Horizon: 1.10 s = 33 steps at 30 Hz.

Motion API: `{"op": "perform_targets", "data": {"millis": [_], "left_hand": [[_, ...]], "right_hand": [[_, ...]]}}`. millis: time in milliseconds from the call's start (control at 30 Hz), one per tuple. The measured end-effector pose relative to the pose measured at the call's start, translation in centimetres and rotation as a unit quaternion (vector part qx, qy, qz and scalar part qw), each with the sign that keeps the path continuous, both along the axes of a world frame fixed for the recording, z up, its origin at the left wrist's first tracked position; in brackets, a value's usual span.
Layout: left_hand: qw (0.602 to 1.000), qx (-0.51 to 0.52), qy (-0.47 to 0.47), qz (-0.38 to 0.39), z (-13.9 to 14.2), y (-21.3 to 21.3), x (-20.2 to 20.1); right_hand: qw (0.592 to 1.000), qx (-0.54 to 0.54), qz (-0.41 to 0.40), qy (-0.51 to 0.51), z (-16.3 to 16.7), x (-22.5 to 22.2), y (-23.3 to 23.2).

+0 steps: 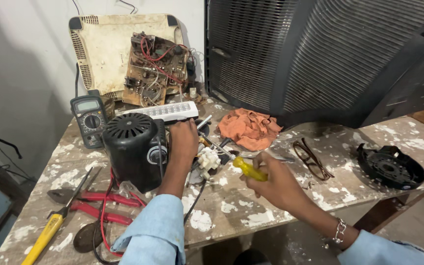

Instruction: The person uses a yellow-handled screwdriver to repeatedly tighten and loosen screws on a white plastic component attached to a black cylindrical device. The person holds the device with the left hand while turning the screwdriver with the right hand. The person then picks up a black plastic fan housing and places it on the device.

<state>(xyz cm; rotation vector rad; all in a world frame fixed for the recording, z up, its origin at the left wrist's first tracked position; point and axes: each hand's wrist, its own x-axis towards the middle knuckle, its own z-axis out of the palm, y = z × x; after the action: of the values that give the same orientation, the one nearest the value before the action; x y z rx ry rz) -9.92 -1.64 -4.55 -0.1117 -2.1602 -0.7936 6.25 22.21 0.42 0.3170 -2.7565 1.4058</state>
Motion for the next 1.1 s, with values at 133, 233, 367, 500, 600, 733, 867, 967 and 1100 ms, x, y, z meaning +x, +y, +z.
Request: {"op": "perform_targets", "data": {"millis": [133,233,367,500,600,733,867,967,1100], "left_hand": [[1.000,0.001,0.019,-0.002,0.0,0.0,0.1],[0.999,0.009,0.032,0.002,-0.2,0.0,0.0],[0.999,0.016,0.038,-0.011,-0.4,0.0,-0.1],[0.999,0.024,0.037,-0.006,-0.5,0.0,-0.3],[0.999,0.030,0.027,-0.004,-0.4,0.0,-0.2],[1.000,0.013,0.019,-0.002,0.0,-0.1,0.3],[1.000,0.007,0.014,-0.016,0.6,0.2,0.8],[1.000,0.030,0.003,-0.004,0.8,0.4,1.0],[0.999,0.019,0.035,-0.011,0.7,0.4,0.9]], "right_hand": [[0.974,0.075,-0.004,0.214,0.5,0.8,0.1],[0.921,0.153,-0.018,0.358,0.2,1.0,0.3],[0.841,0.307,0.000,0.446,-0.3,0.4,0.9],[0.717,0.466,0.100,0.509,-0.6,0.3,1.6],[0.693,0.501,0.142,0.499,-0.7,0.0,1.7],[0.669,0.533,0.157,0.494,-0.2,-0.8,1.9],[0.716,0.475,0.142,0.491,0.1,-1.1,1.7],[0.790,0.330,0.121,0.502,-0.1,-0.8,0.7],[0.946,0.089,-0.072,0.303,-0.5,-0.6,-0.7]]}}
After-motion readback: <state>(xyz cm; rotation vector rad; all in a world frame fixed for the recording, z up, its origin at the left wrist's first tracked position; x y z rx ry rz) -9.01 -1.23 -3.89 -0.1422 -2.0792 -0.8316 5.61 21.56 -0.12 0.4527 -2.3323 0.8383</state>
